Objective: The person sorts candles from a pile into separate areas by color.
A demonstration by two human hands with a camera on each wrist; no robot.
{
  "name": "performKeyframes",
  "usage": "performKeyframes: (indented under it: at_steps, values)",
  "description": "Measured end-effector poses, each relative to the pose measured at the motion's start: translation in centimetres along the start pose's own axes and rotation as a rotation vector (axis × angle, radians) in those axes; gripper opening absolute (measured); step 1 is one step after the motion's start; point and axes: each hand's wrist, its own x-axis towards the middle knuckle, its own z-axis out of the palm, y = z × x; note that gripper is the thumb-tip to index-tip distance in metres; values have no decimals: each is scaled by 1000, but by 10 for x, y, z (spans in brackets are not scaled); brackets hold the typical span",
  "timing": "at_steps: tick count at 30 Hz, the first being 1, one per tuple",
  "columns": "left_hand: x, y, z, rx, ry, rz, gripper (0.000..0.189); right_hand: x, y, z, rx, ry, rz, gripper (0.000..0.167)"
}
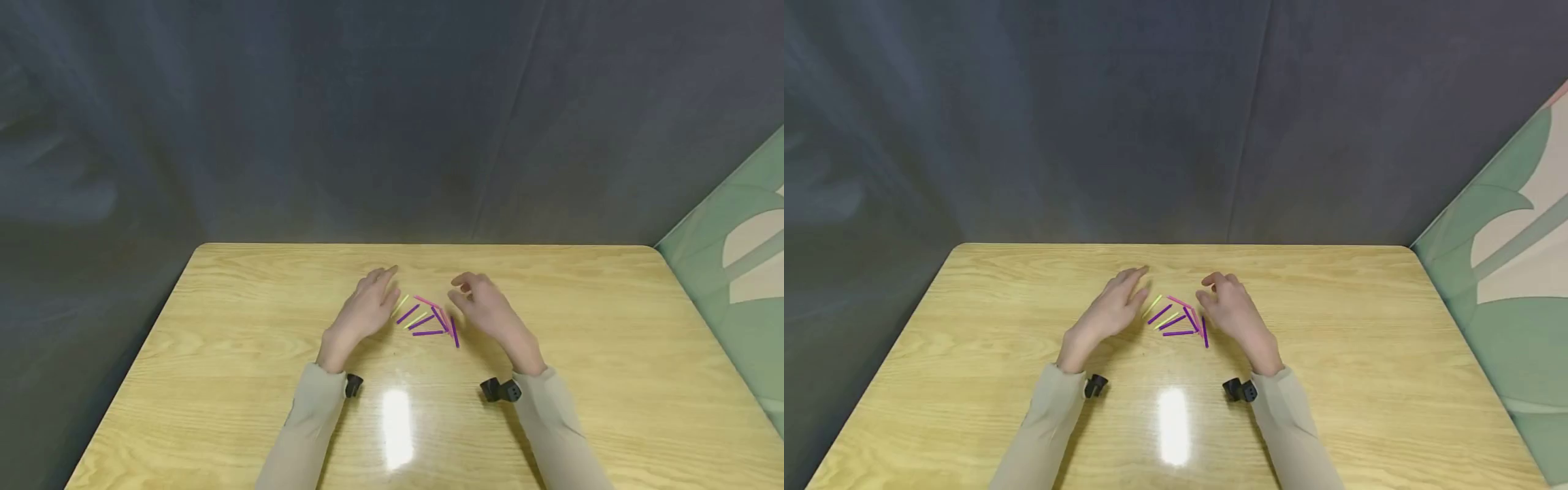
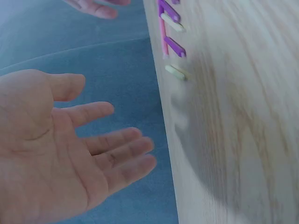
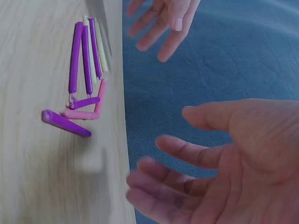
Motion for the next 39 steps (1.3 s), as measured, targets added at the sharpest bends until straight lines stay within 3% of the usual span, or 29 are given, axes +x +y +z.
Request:
performKeyframes:
  at_steps: [7,13,19,27,31,39]
  values:
    - [2,1,-1,-11,-33,-42,50,-2,3,-2,32,-53,38,21]
    - [7,-3,-2,-42,-42,-43,49,5,0,-6,33,-20,22,19]
    - [7,-8,3,-69,-73,-71,47,8,1,-1,40,-76,88,19]
    - [12,-5,5,-9,-68,-74,42,15,8,0,25,-89,40,15]
    - [13,-4,7,46,-87,-83,31,21,8,-2,-1,-100,22,12]
    - [11,-4,8,48,-109,-112,22,34,8,10,39,-190,44,10]
